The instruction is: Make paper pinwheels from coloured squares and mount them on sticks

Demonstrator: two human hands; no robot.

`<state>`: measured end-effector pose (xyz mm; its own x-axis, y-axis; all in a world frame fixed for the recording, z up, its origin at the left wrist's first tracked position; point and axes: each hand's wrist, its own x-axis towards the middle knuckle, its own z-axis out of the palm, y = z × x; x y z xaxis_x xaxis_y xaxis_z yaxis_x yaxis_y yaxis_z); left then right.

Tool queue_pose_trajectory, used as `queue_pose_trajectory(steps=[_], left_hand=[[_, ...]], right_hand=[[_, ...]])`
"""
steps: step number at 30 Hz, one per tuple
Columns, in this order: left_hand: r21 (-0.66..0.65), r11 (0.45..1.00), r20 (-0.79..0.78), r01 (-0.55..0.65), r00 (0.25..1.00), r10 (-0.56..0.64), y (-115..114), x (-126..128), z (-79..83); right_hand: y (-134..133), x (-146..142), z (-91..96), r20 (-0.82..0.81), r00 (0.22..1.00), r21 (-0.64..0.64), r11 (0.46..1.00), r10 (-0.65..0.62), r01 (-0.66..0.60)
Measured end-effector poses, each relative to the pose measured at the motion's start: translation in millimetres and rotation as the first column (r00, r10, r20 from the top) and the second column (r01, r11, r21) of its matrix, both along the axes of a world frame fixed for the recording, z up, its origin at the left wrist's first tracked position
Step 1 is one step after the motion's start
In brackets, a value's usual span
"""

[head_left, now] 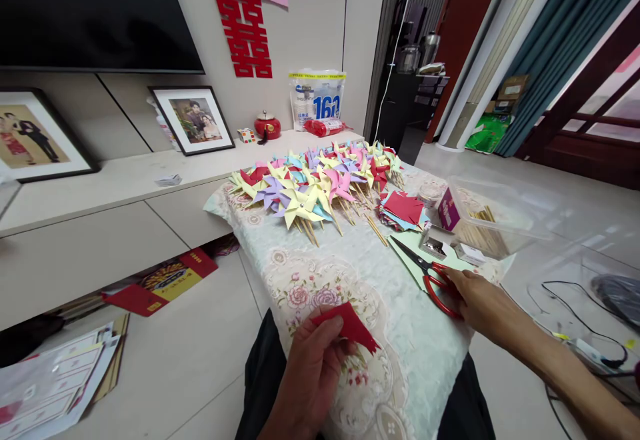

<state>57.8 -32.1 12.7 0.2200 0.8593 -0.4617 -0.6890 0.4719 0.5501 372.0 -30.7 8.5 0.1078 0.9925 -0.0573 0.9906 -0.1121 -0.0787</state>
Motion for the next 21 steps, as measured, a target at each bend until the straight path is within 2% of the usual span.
queue_pose_trajectory(steps=[3, 8, 10, 12, 14, 16, 18, 19, 20, 21], left_hand=[[-0.024, 1.0, 0.008, -0.012, 1.0, 0.012, -1, -2, 1.3], [-0.017, 0.999, 0.016, 0.032, 0.999, -0.032, 0, -5, 0.0], [-0.024, 0.999, 0.023, 0.033, 0.999, -0.032, 1, -5, -0.7], [-0.031, 0.999, 0.015, 0.023, 1.0, -0.023, 2, -5, -1.3], [-0.023, 1.0, 0.001, 0.019, 1.0, -0.019, 3, -4, -1.9], [-0.002, 1.0, -0.003, 0.023, 1.0, -0.023, 2, -3, -2.3], [0.014, 1.0, 0.003, 0.026, 1.0, -0.026, 1, -4, -2.1], [0.017, 1.0, 0.006, 0.025, 1.0, -0.025, 1, -4, -1.6], [0.017, 1.0, 0.008, 0.024, 1.0, -0.024, 0, -5, -1.0], [0.014, 1.0, 0.011, 0.025, 1.0, -0.025, -1, -5, -0.2]], right_hand=[[-5, -6, 2.8, -0.031, 0.999, -0.02, 1.0, 0.006, -0.006], [-23, -18, 4.4, -0.091, 0.986, -0.104, 0.986, -0.142, 0.132], [-31, -26, 2.1, -0.209, 0.96, -0.104, 0.98, -0.188, 0.169], [-39, -36, -0.1, -0.426, 0.888, -0.095, 0.985, -0.172, 0.146], [-45, -51, -0.3, -0.695, 0.711, -0.086, 0.994, -0.11, 0.069], [-49, -69, 2.3, -0.887, 0.449, -0.113, 0.994, -0.104, 0.006], [-52, -89, 6.9, -0.983, 0.158, -0.101, 0.993, -0.091, -0.055], [-52, -98, 9.2, -0.994, 0.06, -0.098, 0.992, -0.093, -0.084], [-52, -106, 11.1, -0.996, 0.007, -0.092, 0.99, -0.092, -0.104], [-53, -114, 12.3, -0.996, -0.006, -0.084, 0.99, -0.085, -0.112]])
